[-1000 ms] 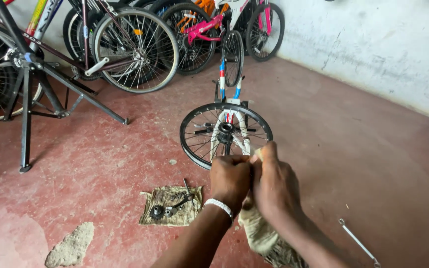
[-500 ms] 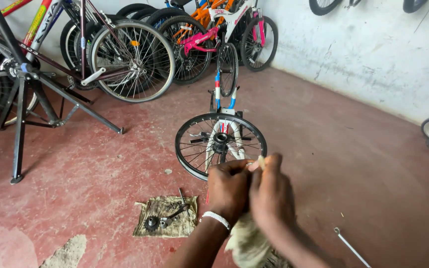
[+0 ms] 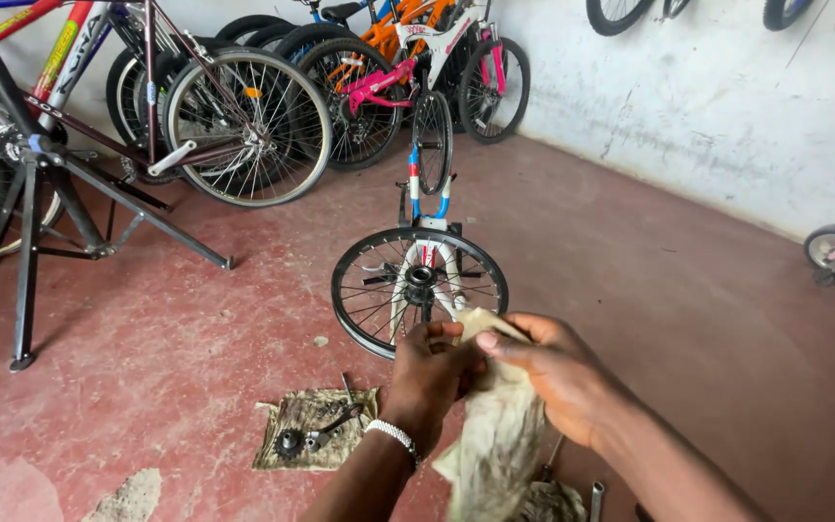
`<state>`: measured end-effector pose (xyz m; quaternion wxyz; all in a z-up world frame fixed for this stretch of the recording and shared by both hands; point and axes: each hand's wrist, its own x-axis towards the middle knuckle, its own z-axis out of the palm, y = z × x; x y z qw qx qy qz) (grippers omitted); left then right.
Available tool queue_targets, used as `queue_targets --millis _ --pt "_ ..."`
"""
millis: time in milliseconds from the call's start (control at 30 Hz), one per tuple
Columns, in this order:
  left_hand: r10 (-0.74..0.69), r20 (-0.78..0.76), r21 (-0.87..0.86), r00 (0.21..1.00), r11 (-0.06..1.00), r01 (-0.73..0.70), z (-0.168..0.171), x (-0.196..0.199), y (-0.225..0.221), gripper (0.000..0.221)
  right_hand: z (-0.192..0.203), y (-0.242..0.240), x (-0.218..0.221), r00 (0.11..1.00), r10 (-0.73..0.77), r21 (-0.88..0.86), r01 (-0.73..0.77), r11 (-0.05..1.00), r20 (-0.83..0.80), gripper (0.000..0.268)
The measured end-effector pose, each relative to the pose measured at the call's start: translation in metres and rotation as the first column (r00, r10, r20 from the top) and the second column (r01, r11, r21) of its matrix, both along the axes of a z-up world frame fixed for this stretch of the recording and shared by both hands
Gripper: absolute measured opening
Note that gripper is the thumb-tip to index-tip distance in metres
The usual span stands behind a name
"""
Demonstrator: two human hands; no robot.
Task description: Cleaning and inspecting a bicycle wheel hub using a cloth and a metal tool
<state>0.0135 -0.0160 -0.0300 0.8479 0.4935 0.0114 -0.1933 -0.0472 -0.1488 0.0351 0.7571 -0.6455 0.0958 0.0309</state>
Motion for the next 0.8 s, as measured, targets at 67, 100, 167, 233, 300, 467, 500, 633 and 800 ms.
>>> queue_targets --millis 67,100,167,233,300,467,500,633,800 --pt "0.017 -0.108 -0.052 0.994 0.998 -0.023 -0.004 -0.001 -0.001 0.025 -0.005 -0.007 0.004 1.0 -0.031 0.054 0.031 0.998 -0.006 0.033" --pt "0.023 -0.214 -0.108 0.977 0.993 -0.047 -0.005 -0.002 -0.002 0.013 -0.007 -0.012 0.007 0.998 -0.064 0.102 0.065 0.993 -0.013 0.036" --pt "-0.078 -0.261 -0.088 0.962 0.995 0.056 0.006 -0.008 0.003 0.035 0.002 -0.004 0.0 0.999 -0.029 0.107 0.031 0.994 -0.017 0.037" --pt "-0.177 -0.308 -0.073 0.935 0.984 0.162 0.021 -0.017 0.007 0.057 0.0 -0.002 0.0 1.0 0.005 0.111 -0.003 0.994 -0.02 0.038" --pt "-0.271 -0.131 -0.193 0.954 0.95 0.243 0.039 -0.028 0.007 0.05 -0.013 -0.007 0.007 0.988 -0.04 -0.141 0.061 0.988 0.146 0.028" --pt "-0.15 -0.2 -0.182 0.968 0.977 0.113 0.033 -0.03 0.0 0.037 -0.032 -0.013 0.014 0.915 -0.107 -0.661 0.359 0.659 0.389 0.024" --pt "-0.113 -0.182 -0.236 0.977 0.969 0.068 0.025 -0.025 -0.001 0.032 -0.025 -0.007 0.01 0.906 -0.128 -0.752 0.409 0.517 0.404 0.023" --pt "-0.07 -0.215 -0.216 0.974 0.976 0.022 0.024 -0.019 0.001 0.03 -0.025 -0.015 0.014 0.754 -0.008 -0.736 0.643 0.212 0.656 0.014" --pt "-0.017 -0.282 -0.115 0.959 0.993 -0.016 0.025 -0.016 0.002 0.027 -0.001 -0.018 0.013 0.585 0.267 -0.637 0.747 0.19 0.766 0.039"
